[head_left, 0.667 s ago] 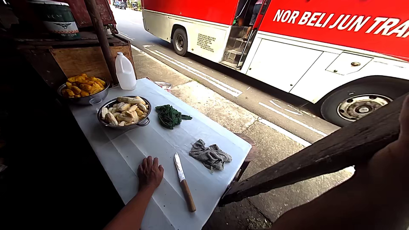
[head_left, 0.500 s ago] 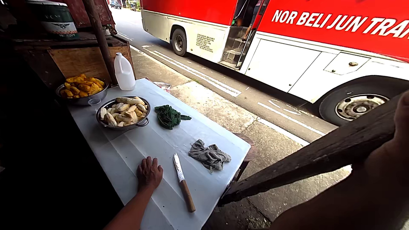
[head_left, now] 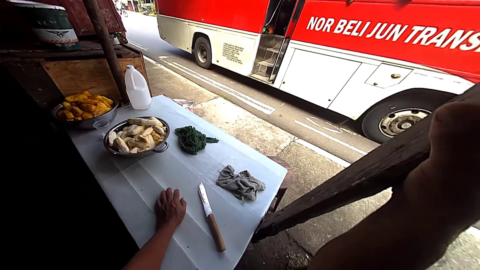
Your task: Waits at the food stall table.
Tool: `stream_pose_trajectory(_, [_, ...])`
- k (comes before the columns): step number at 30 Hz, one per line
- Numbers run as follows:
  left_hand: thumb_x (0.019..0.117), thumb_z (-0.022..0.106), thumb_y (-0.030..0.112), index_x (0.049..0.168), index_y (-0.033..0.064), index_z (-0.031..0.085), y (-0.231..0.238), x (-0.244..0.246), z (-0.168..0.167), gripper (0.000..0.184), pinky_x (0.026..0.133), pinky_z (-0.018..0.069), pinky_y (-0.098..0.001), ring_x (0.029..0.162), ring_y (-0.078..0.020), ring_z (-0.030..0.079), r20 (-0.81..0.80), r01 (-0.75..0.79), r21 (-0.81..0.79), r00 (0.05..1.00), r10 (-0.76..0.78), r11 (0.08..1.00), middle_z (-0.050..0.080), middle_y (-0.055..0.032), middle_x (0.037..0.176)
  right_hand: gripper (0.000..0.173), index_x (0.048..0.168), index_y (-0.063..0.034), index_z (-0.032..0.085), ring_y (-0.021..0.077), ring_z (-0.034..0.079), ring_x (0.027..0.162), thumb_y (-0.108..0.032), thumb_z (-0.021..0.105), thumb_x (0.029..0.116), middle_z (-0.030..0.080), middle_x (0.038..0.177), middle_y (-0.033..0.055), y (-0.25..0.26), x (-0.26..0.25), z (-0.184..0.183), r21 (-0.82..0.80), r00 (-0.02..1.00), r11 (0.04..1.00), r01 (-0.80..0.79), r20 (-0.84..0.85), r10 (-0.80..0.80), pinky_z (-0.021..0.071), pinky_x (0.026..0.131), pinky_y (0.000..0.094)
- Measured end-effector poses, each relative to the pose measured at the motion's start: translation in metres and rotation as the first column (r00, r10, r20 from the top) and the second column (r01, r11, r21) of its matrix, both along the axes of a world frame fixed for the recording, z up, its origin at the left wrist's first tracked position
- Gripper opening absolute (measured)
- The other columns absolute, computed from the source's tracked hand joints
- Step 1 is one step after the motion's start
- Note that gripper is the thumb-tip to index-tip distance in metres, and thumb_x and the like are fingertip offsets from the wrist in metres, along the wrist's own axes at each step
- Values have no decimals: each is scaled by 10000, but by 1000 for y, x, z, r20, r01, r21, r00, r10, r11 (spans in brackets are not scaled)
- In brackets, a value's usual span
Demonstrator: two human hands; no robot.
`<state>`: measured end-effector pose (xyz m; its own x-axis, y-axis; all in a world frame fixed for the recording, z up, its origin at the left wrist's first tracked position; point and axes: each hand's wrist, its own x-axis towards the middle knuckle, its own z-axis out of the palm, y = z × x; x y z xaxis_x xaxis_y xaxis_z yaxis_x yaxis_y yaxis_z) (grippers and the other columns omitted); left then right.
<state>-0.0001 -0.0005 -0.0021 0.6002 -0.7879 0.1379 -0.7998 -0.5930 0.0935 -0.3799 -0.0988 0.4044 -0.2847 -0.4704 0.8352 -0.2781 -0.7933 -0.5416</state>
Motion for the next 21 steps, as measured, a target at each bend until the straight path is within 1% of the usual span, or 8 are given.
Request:
stream_pose_trajectory(2, [997, 420, 401, 1345, 168, 639, 0, 0, 0, 473, 1095, 378, -555, 1391, -359, 452, -1, -3, 0, 1000, 3, 1000, 532, -149, 1461, 926, 1567, -53, 250, 143, 590, 1284, -421, 763, 890, 539, 1454, 76, 1, -2, -3, 28, 1000, 999, 27, 1, -27, 528, 1066, 349])
stream_pose_trajectory(5, [998, 422, 399, 1347, 169, 636, -1, 0, -1, 470, 1097, 378, -551, 1390, -355, 452, 2, -6, 7, 1000, 6, 1000, 530, -144, 1464, 935, 1580, -45, 226, 150, 582, 1302, -418, 755, 906, 523, 1479, 88, 1, -3, -4, 8, 999, 999, 36, -18, -36, 520, 1081, 348])
stream_pose_trajectory(9, [996, 416, 405, 1340, 171, 640, -1, 0, 0, 472, 1094, 382, -545, 1388, -355, 454, 12, -3, 14, 1000, 3, 1000, 536, -140, 1457, 1010, 1606, -22, 158, 164, 557, 1332, -414, 738, 877, 495, 1512, 122, 2, 1, 2, 14, 1000, 1000, 13, -20, -12, 501, 1102, 338])
stream_pose_trajectory(11, [1005, 419, 397, 1348, 160, 638, 0, 0, 1, 471, 1099, 373, -566, 1399, -372, 442, -15, 3, 6, 1000, -3, 1000, 525, -159, 1470, 978, 1612, -61, 169, 130, 567, 1313, -398, 742, 894, 495, 1508, 85, 5, 1, -1, 39, 1000, 999, 29, -9, -28, 511, 1081, 321])
stream_pose_trajectory(13, [1002, 422, 397, 1355, 160, 634, 0, 0, 1, 475, 1100, 370, -578, 1404, -377, 438, -29, 4, 5, 1000, -4, 1000, 520, -161, 1480, 963, 1621, -86, 178, 117, 565, 1312, -397, 740, 903, 492, 1517, 63, 7, 0, -3, 50, 999, 998, 46, -4, -46, 509, 1081, 321])
stream_pose_trajectory(16, [1003, 423, 399, 1350, 159, 638, 0, 0, 1, 474, 1101, 370, -573, 1400, -374, 441, -23, 0, 2, 1000, 0, 1000, 518, -162, 1480, 954, 1615, -82, 191, 114, 574, 1301, -398, 744, 904, 501, 1505, 60, 7, 1, -3, 39, 999, 998, 43, -3, -43, 516, 1072, 314])
stream_pose_trajectory(21, [1003, 421, 397, 1353, 161, 633, 0, 0, 0, 472, 1098, 371, -574, 1408, -369, 433, -23, -3, 5, 1000, 3, 1000, 518, -155, 1481, 958, 1620, -82, 175, 108, 576, 1297, -393, 735, 907, 502, 1505, 61, 7, 1, -3, 60, 998, 997, 57, -9, -56, 519, 1064, 306])
